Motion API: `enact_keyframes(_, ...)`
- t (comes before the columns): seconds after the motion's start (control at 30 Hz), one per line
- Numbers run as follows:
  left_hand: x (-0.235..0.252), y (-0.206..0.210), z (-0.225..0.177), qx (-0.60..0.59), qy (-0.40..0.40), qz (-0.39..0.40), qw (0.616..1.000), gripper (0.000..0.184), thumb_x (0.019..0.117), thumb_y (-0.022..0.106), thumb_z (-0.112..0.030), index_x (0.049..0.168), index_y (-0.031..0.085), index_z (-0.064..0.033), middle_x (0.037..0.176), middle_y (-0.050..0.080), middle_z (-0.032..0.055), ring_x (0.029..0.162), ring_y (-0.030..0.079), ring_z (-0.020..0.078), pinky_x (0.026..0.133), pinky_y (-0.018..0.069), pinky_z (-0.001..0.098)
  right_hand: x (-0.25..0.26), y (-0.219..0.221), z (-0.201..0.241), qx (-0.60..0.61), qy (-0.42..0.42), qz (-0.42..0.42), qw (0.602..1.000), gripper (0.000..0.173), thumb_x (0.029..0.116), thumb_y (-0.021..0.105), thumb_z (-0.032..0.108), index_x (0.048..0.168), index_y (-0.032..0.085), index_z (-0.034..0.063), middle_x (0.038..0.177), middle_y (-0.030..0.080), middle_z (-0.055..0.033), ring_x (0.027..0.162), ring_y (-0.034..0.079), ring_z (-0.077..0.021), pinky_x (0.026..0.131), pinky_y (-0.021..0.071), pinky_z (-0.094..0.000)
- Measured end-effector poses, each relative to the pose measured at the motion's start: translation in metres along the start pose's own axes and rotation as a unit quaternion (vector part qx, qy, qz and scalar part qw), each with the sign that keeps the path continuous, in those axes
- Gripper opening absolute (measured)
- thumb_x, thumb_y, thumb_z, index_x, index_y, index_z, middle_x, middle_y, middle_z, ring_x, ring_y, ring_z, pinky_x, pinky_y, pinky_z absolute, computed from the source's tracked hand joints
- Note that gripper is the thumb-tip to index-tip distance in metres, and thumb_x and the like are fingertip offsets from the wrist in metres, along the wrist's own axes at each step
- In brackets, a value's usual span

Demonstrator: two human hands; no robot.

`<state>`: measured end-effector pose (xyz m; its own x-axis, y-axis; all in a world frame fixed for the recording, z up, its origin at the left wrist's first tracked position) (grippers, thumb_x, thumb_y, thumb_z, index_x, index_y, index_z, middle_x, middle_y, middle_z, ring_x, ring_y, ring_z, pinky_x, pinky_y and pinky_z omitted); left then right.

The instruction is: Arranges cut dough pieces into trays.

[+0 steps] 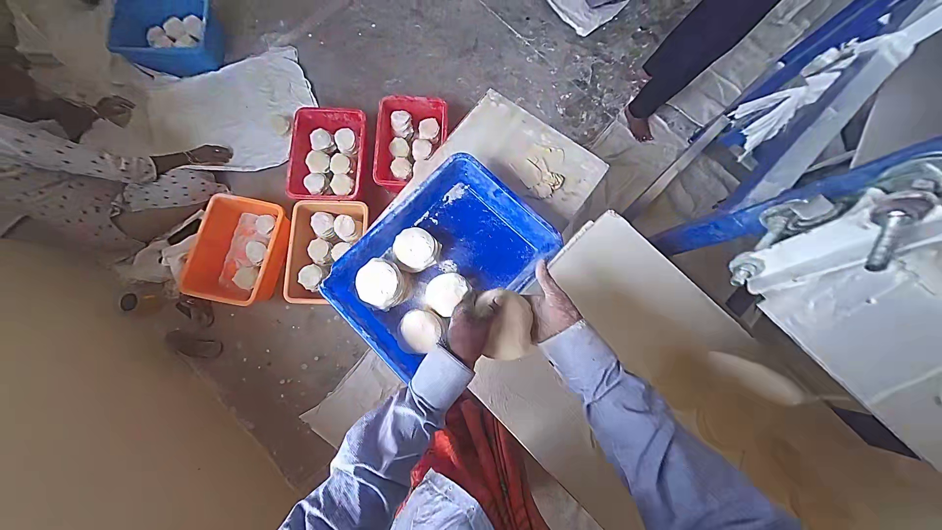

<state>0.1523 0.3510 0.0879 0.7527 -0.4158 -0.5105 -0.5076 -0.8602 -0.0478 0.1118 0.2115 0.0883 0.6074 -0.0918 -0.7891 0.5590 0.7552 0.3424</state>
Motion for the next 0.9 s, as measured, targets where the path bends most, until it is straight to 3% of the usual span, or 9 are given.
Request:
enact_keyframes(0.1, 0.088, -0.032, -0.008, 0.167, -0.017, -0.029, 0.985, 0.047, 0.106, 0.057, -0.03, 0.126, 0.055, 0.0123, 0.119, 0.061, 0.0334, 0.114, 0.061, 0.0434, 0.101, 0.0471, 0.0569, 0.084, 0.014, 0.022, -0.072, -0.001, 0.023, 0.997, 0.04, 0.1066, 0.053, 0.034, 0.134, 0.058, 0.0044, 0.115, 0.068, -0.0167, 0.101, 0.069, -0.0276, 0.087, 0.0587, -0.048)
enact_keyframes(0.17, 0.156, -0.051, -0.005, 0.194, -0.043, -0.014, 0.98, 0.053, 0.1078, 0.052, -0.035, 0.13, 0.053, 0.0132, 0.127, 0.058, 0.0351, 0.123, 0.057, 0.0456, 0.108, 0.0426, 0.058, 0.134, 0.026, 0.037, -0.108, -0.024, -0.028, 0.994, 0.042, 0.0991, 0.066, 0.013, 0.139, 0.055, 0.0049, 0.119, 0.065, -0.0202, 0.101, 0.068, -0.0308, 0.084, 0.0597, -0.0489)
enact_keyframes(0.33, 0.283, -0.076, 0.017, 0.1, -0.017, 0.006, 0.995, 0.044, 0.1083, 0.052, -0.028, 0.131, 0.056, 0.01, 0.132, 0.058, 0.0317, 0.124, 0.057, 0.04, 0.107, 0.0437, 0.0549, 0.24, 0.039, 0.057, -0.114, -0.108, -0.152, 0.976, 0.047, 0.0957, 0.072, 0.012, 0.14, 0.057, 0.0076, 0.127, 0.063, -0.0198, 0.106, 0.066, -0.0312, 0.083, 0.059, -0.0486)
enact_keyframes(0.53, 0.34, -0.08, 0.039, 0.175, -0.043, -0.046, 0.983, 0.037, 0.0965, 0.071, -0.015, 0.127, 0.063, 0.0036, 0.131, 0.061, 0.0271, 0.125, 0.058, 0.0386, 0.107, 0.0452, 0.0554, 0.306, 0.037, 0.054, -0.254, -0.162, -0.245, 0.921, 0.034, 0.0919, 0.072, 0.005, 0.125, 0.066, -0.0029, 0.122, 0.067, -0.0246, 0.111, 0.066, -0.0359, 0.095, 0.0537, -0.0537)
enact_keyframes(0.67, 0.326, -0.081, 0.02, 0.379, -0.044, -0.06, 0.922, 0.046, 0.0977, 0.068, -0.025, 0.132, 0.061, 0.0047, 0.136, 0.059, 0.0303, 0.133, 0.052, 0.0456, 0.112, 0.0389, 0.0617, 0.271, 0.046, 0.059, -0.308, -0.189, -0.253, 0.897, 0.032, 0.0963, 0.067, 0.008, 0.125, 0.064, -0.0057, 0.125, 0.066, -0.0259, 0.117, 0.064, -0.0367, 0.1, 0.051, -0.0527)
enact_keyframes(0.73, 0.298, -0.078, 0.007, 0.407, -0.019, -0.053, 0.912, 0.055, 0.1012, 0.063, -0.028, 0.14, 0.052, 0.0092, 0.142, 0.051, 0.0351, 0.137, 0.046, 0.0504, 0.114, 0.0345, 0.0644, 0.219, 0.045, 0.05, -0.322, -0.299, -0.239, 0.866, 0.04, 0.0968, 0.067, 0.007, 0.133, 0.059, -0.0074, 0.127, 0.066, -0.0259, 0.118, 0.065, -0.0339, 0.103, 0.0512, -0.0465)
enact_keyframes(0.83, 0.232, -0.072, 0.0, 0.318, 0.062, -0.055, 0.944, 0.055, 0.1018, 0.059, -0.027, 0.143, 0.047, 0.0076, 0.141, 0.054, 0.0312, 0.132, 0.052, 0.0422, 0.11, 0.0418, 0.0579, 0.135, 0.023, -0.014, -0.275, -0.582, -0.183, 0.743, 0.031, 0.0955, 0.07, 0.014, 0.121, 0.066, -0.0017, 0.109, 0.073, -0.0123, 0.092, 0.073, -0.0145, 0.076, 0.0632, -0.0273)
enact_keyframes(0.87, 0.206, -0.069, 0.0, 0.274, 0.092, -0.055, 0.956, 0.056, 0.0992, 0.06, -0.028, 0.142, 0.048, 0.0048, 0.14, 0.055, 0.0262, 0.127, 0.056, 0.034, 0.105, 0.0469, 0.0522, 0.069, 0.031, -0.017, -0.252, -0.494, -0.126, 0.822, 0.028, 0.097, 0.068, 0.007, 0.124, 0.066, -0.0001, 0.117, 0.071, -0.0109, 0.102, 0.071, -0.0164, 0.088, 0.0617, -0.034)
enact_keyframes(0.9, 0.173, -0.064, 0.0, 0.246, 0.119, -0.051, 0.961, 0.053, 0.0983, 0.06, -0.027, 0.141, 0.049, 0.0025, 0.138, 0.055, 0.0207, 0.121, 0.058, 0.0235, 0.101, 0.049, 0.0429, 0.015, 0.031, -0.027, -0.246, -0.463, -0.096, 0.846, 0.027, 0.0945, 0.065, 0.001, 0.121, 0.068, -0.0045, 0.115, 0.072, -0.0143, 0.103, 0.071, -0.0198, 0.091, 0.0607, -0.0381)
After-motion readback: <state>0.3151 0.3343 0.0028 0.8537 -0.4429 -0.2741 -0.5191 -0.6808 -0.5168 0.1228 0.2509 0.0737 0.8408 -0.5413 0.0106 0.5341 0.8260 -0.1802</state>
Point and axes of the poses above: each hand's wrist, its own x-axis towards the middle knuckle, its own y-axis out of the palm, z = x × y, the point moved 2 cm from there along x, towards the middle knuckle
